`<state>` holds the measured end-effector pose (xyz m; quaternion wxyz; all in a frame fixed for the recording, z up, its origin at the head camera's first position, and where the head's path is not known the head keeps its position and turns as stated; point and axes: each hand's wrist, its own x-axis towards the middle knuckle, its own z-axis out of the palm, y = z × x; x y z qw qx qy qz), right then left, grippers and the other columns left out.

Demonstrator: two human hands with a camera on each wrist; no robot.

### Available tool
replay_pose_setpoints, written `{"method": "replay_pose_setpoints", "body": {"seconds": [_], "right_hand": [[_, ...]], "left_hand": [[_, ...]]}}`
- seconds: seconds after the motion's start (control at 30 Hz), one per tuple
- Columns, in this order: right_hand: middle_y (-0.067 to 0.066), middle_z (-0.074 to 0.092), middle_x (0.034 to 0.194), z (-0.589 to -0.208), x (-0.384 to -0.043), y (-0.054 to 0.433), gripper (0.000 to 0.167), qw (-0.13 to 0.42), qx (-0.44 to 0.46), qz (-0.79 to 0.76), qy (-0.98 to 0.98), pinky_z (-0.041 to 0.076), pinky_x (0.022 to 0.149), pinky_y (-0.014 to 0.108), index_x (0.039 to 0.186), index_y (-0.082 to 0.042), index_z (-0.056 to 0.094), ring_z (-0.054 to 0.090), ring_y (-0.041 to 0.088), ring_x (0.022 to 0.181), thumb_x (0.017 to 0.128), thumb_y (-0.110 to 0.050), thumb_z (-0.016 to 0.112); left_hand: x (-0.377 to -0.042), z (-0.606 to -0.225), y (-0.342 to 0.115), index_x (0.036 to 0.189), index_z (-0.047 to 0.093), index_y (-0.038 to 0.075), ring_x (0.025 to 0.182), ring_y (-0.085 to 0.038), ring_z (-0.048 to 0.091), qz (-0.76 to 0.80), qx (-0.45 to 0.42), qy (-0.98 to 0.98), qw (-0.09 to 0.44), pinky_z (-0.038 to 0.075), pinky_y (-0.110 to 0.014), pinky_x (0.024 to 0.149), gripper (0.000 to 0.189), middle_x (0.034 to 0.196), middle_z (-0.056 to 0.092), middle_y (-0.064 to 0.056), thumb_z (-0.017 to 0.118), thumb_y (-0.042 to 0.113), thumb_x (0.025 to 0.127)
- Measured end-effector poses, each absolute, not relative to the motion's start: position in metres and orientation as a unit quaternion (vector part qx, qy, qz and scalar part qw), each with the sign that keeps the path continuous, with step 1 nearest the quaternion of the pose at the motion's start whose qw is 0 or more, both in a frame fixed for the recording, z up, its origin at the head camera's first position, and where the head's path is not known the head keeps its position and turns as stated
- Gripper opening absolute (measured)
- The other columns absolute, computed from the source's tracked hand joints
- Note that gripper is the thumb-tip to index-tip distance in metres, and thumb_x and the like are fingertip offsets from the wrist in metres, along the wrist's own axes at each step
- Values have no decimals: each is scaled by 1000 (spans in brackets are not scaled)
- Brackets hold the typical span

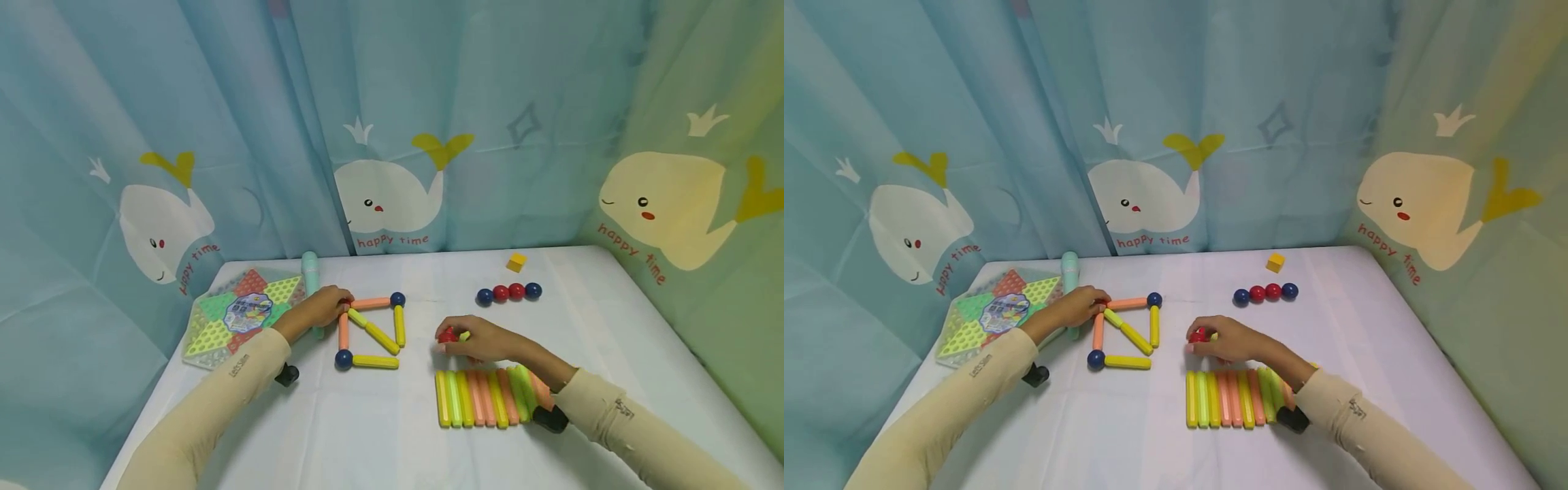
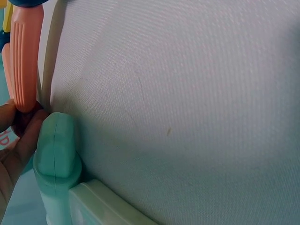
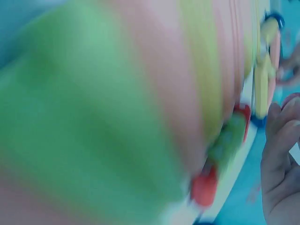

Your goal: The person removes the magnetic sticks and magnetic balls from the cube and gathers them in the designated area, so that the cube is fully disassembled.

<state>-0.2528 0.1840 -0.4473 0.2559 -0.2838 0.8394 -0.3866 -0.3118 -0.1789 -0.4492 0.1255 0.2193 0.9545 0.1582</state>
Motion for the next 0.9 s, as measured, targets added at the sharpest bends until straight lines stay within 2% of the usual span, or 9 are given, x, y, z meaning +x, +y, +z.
{"method": "replay_pose_setpoints", "body": {"seconds": [0.1, 0.27, 0.43, 0.57, 0.73, 0.9], "right_hand": [[10, 63, 96, -443, -255, 217, 30, 254, -267, -396, 841, 47, 52, 26, 125, -10, 61, 54, 16, 58, 99, -26, 64], [16, 61, 106, -437, -266, 279, 45, 212, -223, -389, 869, 50, 53, 30, 137, -2, 52, 57, 20, 62, 98, -22, 64], [19, 65, 106, -437, -287, 338, 46, 127, -150, -355, 914, 51, 52, 31, 133, 0, 56, 60, 19, 65, 97, -27, 67], [27, 66, 106, -440, -307, 367, 43, 88, -130, -302, 940, 52, 54, 31, 129, 4, 56, 63, 18, 68, 97, -23, 67], [26, 64, 98, -445, -329, 380, 48, 93, -108, -270, 952, 50, 57, 32, 131, 8, 52, 63, 20, 70, 96, -22, 67], [24, 61, 100, -456, -341, 384, 53, 143, -68, -254, 954, 50, 62, 31, 135, 6, 49, 60, 21, 76, 97, -26, 65]], "left_hand": [[-312, -451, -181, 126, 67, 3, 112, -26, 61, 159, 218, 955, 125, 49, -45, 102, 27, 121, 68, -12, 55, 12, 104], [-311, -450, -183, 127, 66, 3, 113, -27, 61, 165, 213, 954, 129, 49, -46, 103, 28, 122, 67, -12, 55, 13, 104], [-311, -450, -184, 127, 66, 3, 112, -26, 61, 167, 214, 954, 124, 49, -45, 103, 28, 122, 67, -12, 55, 13, 104], [-313, -451, -185, 127, 67, 4, 110, -25, 61, 165, 211, 955, 124, 50, -45, 102, 27, 121, 68, -11, 56, 13, 104], [-313, -450, -184, 129, 65, 4, 108, -23, 62, 172, 203, 954, 137, 51, -44, 101, 29, 121, 68, -11, 56, 14, 104], [-314, -450, -181, 132, 61, 3, 102, -20, 62, 185, 191, 953, 145, 53, -41, 97, 31, 118, 68, -12, 55, 16, 104]]}}
